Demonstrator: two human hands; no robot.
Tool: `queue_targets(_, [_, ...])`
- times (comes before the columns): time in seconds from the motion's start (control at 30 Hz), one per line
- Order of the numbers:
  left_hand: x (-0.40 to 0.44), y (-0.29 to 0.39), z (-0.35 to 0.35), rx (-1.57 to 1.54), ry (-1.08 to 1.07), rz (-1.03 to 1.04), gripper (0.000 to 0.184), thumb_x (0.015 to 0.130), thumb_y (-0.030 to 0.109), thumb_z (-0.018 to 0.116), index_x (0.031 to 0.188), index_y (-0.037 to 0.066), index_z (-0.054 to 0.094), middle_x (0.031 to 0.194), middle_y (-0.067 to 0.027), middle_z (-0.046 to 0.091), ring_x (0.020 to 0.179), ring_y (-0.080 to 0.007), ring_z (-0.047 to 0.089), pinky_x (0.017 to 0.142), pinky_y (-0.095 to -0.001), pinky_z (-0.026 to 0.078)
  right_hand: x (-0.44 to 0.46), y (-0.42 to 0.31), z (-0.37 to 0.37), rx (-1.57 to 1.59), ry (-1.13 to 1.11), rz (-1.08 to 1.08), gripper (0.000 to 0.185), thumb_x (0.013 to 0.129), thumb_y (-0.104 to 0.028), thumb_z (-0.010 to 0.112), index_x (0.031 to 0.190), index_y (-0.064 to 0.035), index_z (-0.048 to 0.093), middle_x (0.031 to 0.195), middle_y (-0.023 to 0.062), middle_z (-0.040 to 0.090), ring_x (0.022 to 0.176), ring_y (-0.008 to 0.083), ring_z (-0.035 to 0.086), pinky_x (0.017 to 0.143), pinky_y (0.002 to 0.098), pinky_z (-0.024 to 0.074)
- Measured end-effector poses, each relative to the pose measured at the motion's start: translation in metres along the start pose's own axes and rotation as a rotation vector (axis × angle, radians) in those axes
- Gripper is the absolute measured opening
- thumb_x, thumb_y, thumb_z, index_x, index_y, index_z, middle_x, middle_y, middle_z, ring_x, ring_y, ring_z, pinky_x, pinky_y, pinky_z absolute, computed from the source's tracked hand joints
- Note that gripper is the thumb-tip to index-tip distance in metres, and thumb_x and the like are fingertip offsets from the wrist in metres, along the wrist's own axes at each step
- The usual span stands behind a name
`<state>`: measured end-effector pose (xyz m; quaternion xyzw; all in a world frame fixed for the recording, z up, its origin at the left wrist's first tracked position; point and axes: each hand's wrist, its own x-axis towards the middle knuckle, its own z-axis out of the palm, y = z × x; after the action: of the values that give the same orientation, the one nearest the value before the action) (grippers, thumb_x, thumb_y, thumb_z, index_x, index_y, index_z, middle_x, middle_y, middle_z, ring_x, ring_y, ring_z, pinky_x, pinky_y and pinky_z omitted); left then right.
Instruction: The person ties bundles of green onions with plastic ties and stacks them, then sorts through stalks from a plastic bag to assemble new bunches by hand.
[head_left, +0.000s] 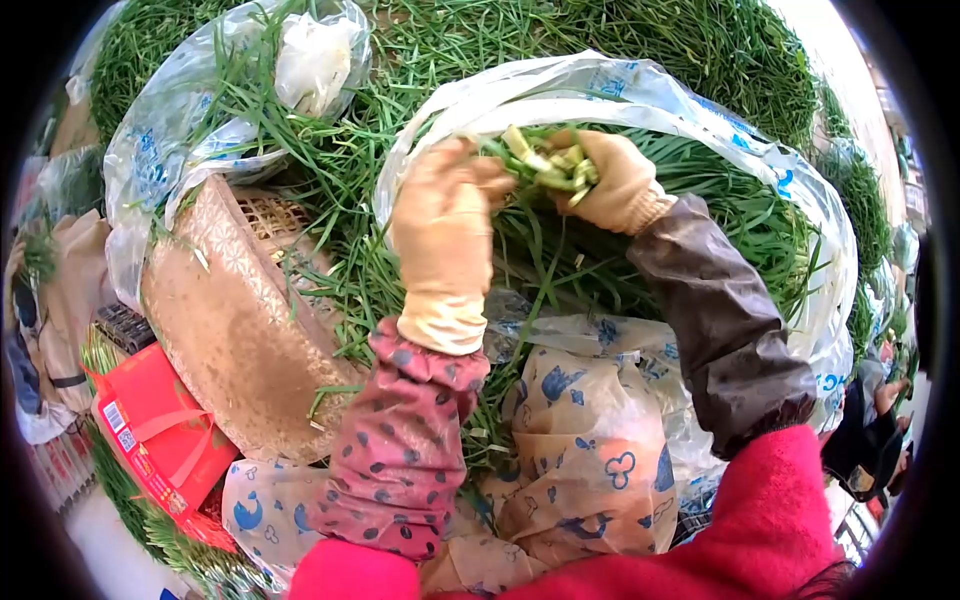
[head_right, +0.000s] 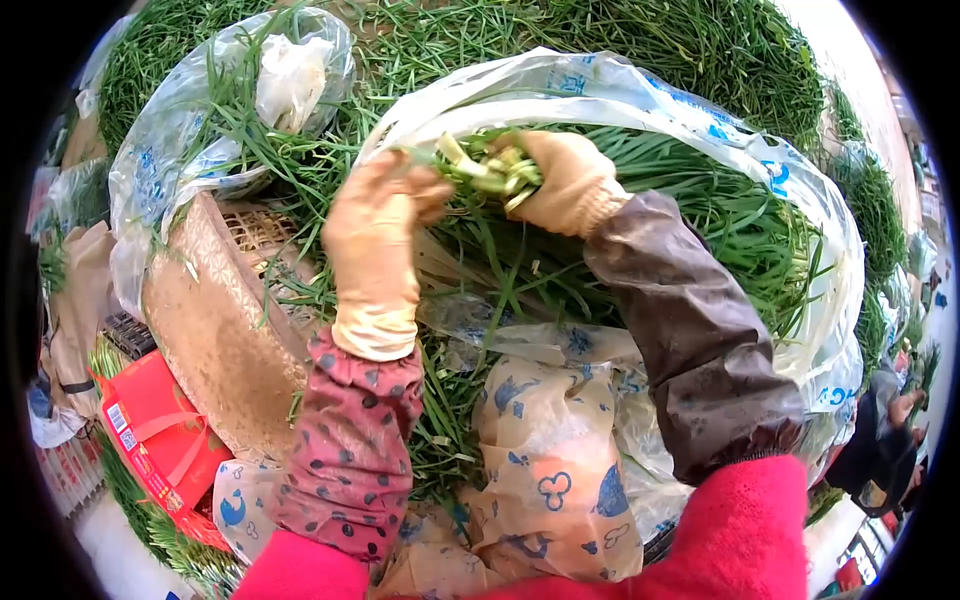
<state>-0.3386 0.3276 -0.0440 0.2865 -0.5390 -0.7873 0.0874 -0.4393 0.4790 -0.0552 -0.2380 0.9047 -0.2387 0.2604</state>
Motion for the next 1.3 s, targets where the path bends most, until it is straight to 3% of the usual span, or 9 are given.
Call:
queue_targets(0.13, [0.01, -0.038, -0.003, 0.306, -0.057, 0.752, 0.045, 0.083, -0.015, 0.04, 0.124, 0.001, 0.048, 0.113, -0.015, 0.06, 0.095, -0.025, 0.064, 0.088, -0.0334, 0.053, -0.004, 0.017, 0.004, 0.462, 0.073, -0.053, 0.047, 0.07, -0.005, 0.076, 0.112, -0.0033, 0.056, 0.096, 0.0053, 0.067, 0.086, 0.0103, 0.062, 0.078, 0.0253, 0.0517])
queue_targets(0.2, [-0.001, -0.056, 0.007, 0.622, -0.173, 0.524, 0.078, 0.07, -0.018, 0.044, 0.142, 0.009, 0.031, 0.125, -0.0178, 0.053, 0.115, -0.0348, 0.053, 0.099, -0.0436, 0.041, -0.007, 0.011, 0.0, 0.589, 0.022, -0.045, 0.045, 0.07, -0.004, 0.075, 0.111, -0.0027, 0.056, 0.096, 0.0056, 0.067, 0.086, 0.0102, 0.062, 0.078, 0.0257, 0.0515])
queue_targets(0.37, [0.023, -0.131, 0.009, 1.402, -0.421, 0.212, 0.068, 0.086, 0.005, 0.04, 0.147, 0.017, 0.014, 0.15, -0.0063, 0.024, 0.141, -0.0225, 0.016, 0.109, -0.0565, 0.019, -0.034, -0.002, -0.022, 0.445, 0.044, 0.009, 0.043, 0.072, 0.001, 0.072, 0.112, -0.004, 0.056, 0.095, 0.0023, 0.065, 0.077, 0.0103, 0.06, 0.068, 0.025, 0.0509])
queue_targets(0.8, [0.033, -0.111, 0.009, 1.506, -0.526, 0.077, 0.066, 0.084, 0.004, 0.038, 0.146, 0.018, 0.019, 0.151, -0.0064, 0.022, 0.141, -0.0233, 0.017, 0.11, -0.0515, 0.021, -0.183, 0.017, -0.206, 1.005, 0.64, -0.544, 0.033, 0.084, -0.007, 0.057, 0.116, -0.0029, 0.052, 0.106, 0.0081, 0.058, 0.113, 0.0318, 0.052, 0.105, 0.0507, 0.0341])
queue_targets(1.0, [0.006, -0.045, 0.01, 1.71, -0.627, 0.029, 0.081, 0.072, -0.002, 0.054, 0.145, 0.014, 0.021, 0.15, -0.0105, 0.02, 0.141, -0.0293, 0.015, 0.108, -0.0512, 0.028, -0.276, 0.017, -0.325, 0.64, 1.068, -0.287, 0.031, 0.091, -0.005, 0.049, 0.121, 0.0021, 0.051, 0.115, 0.0165, 0.059, 0.112, 0.0319, 0.054, 0.104, 0.0472, 0.0374])
queue_targets(1.07, [-0.03, -0.006, 0.005, 1.742, -0.608, 0.247, 0.071, 0.074, 0.002, 0.059, 0.14, 0.012, 0.034, 0.143, -0.0123, 0.036, 0.135, -0.0323, 0.029, 0.107, -0.0481, 0.032, -0.275, -0.002, -0.329, 0.544, 1.17, -0.281, 0.037, 0.098, -0.014, 0.036, 0.129, 0.0052, 0.039, 0.133, 0.0196, 0.047, 0.121, 0.0226, 0.05, 0.104, 0.0263, 0.0389])
queue_targets(1.13, [-0.075, 0.024, -0.013, 1.245, -0.585, 0.385, 0.059, 0.078, 0.005, 0.062, 0.134, 0.009, 0.045, 0.128, -0.0112, 0.053, 0.122, -0.031, 0.047, 0.102, -0.0423, 0.039, -0.275, -0.017, -0.339, 0.495, 1.223, -0.405, 0.037, 0.098, -0.015, 0.038, 0.129, 0.0061, 0.041, 0.133, 0.0214, 0.047, 0.12, 0.0265, 0.05, 0.104, 0.0323, 0.0394])
queue_targets(1.17, [-0.099, 0.031, -0.025, 0.85, -0.643, 0.26, 0.055, 0.08, 0.006, 0.064, 0.132, 0.008, 0.048, 0.123, -0.0102, 0.057, 0.116, -0.0287, 0.052, 0.099, -0.0401, 0.041, -0.278, -0.035, -0.337, 0.765, 0.732, -0.712, 0.035, 0.097, -0.015, 0.041, 0.123, 0.0071, 0.047, 0.131, 0.0219, 0.049, 0.119, 0.0295, 0.05, 0.104, 0.0381, 0.0397])
queue_targets(1.3, [-0.199, 0.09, -0.04, -0.142, -0.936, -0.398, 0.066, 0.079, 0.007, 0.071, 0.138, 0.009, 0.04, 0.131, -0.0083, 0.052, 0.12, -0.0212, 0.049, 0.1, -0.0361, 0.039, -0.229, -0.176, -0.234, 1.236, 0.896, -0.891, 0.027, 0.091, -0.007, 0.051, 0.117, -0.0009, 0.056, 0.117, 0.0178, 0.059, 0.11, 0.0273, 0.056, 0.098, 0.041, 0.0439])
